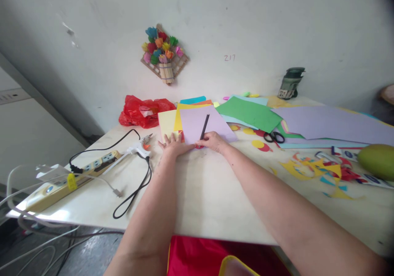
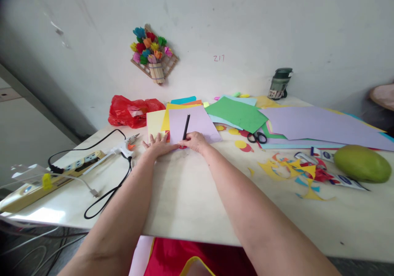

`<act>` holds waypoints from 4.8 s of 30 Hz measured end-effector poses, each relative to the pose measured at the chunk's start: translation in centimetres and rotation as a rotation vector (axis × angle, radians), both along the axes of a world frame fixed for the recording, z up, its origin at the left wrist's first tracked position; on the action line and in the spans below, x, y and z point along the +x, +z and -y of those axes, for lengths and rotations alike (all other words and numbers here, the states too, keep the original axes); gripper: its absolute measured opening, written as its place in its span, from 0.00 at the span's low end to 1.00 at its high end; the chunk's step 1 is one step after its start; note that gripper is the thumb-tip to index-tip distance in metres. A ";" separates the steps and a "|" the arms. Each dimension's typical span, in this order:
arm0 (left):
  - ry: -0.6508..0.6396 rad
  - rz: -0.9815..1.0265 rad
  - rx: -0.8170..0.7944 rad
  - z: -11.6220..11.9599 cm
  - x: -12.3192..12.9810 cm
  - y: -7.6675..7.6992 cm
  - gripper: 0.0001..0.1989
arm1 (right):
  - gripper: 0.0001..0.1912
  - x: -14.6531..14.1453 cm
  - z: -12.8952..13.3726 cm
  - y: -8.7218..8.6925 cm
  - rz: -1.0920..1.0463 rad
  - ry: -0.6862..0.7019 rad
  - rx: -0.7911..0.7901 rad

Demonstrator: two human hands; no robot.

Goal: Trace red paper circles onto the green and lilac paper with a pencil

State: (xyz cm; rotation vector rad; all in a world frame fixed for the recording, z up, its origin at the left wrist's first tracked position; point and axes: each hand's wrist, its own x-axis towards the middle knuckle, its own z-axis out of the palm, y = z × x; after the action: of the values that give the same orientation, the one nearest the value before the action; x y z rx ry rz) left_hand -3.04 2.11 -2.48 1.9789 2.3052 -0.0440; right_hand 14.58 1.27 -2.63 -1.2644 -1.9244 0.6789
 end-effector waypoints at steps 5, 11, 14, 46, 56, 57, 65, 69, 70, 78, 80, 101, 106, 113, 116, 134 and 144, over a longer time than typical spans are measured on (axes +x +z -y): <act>-0.002 0.000 -0.010 0.1 0.1 0.2 0.48 | 0.14 -0.1 0.1 0.1 0.037 -0.022 0.031; -0.008 0.001 -0.015 0.3 0.2 0.4 0.48 | 0.15 -0.1 0.0 0.0 0.052 -0.019 0.045; -0.008 -0.003 -0.016 0.4 0.2 0.4 0.48 | 0.15 -0.1 -0.2 -0.2 0.053 -0.022 0.042; -0.005 0.007 -0.008 0.5 0.4 0.5 0.49 | 0.08 0.0 0.0 0.4 -0.113 0.037 -0.091; -0.013 0.011 -0.010 0.5 0.3 0.5 0.49 | 0.10 0.1 -0.1 0.3 -0.097 0.048 -0.073; -0.011 0.010 -0.012 0.5 0.3 0.5 0.49 | 0.10 0.1 -0.1 0.2 -0.089 0.041 -0.069; -0.017 0.012 -0.004 0.2 0.0 0.3 0.48 | 0.11 0.2 -0.3 -0.2 -0.053 0.019 -0.047; -0.017 0.008 -0.011 0.2 0.0 0.3 0.47 | 0.12 0.2 -0.3 -0.3 -0.039 0.027 -0.039; -0.017 0.008 -0.009 0.2 0.0 0.3 0.47 | 0.12 0.2 -0.3 -0.2 -0.038 0.029 -0.037; -0.006 -0.009 -0.009 0.2 0.1 0.2 0.47 | 0.11 0.1 -0.2 -0.2 -0.043 0.020 -0.042; -0.007 -0.011 -0.007 0.1 0.1 0.1 0.48 | 0.11 0.1 -0.3 -0.3 -0.056 0.022 -0.044; -0.024 0.002 0.006 0.5 0.2 0.4 0.47 | 0.09 -0.7 0.3 0.6 -0.359 0.069 -0.010; -0.007 -0.004 0.008 0.7 0.4 0.5 0.47 | 0.10 -1.6 0.3 0.5 -0.382 0.054 -0.145; -0.019 0.054 -0.062 0.8 0.1 1.3 0.43 | 0.13 -1.4 -0.6 -0.7 -0.184 0.030 -0.050; -0.064 0.078 -0.079 1.2 -0.2 1.9 0.44 | 0.14 -1.4 -1.0 -1.3 -0.144 0.024 -0.005; -0.234 0.033 -0.157 2.1 -0.8 2.6 0.46 | 0.16 -1.9 -0.9 -1.2 0.063 -0.088 0.065; -0.242 0.033 -0.163 1.9 -0.9 2.5 0.47 | 0.16 -2.0 -0.7 -0.7 0.138 -0.126 0.073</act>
State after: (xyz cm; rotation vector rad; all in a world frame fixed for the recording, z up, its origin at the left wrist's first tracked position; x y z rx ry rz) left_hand -3.90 0.23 -0.01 2.1421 1.9612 -0.2092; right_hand 12.61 1.95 -3.38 -1.4038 -1.9418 0.4641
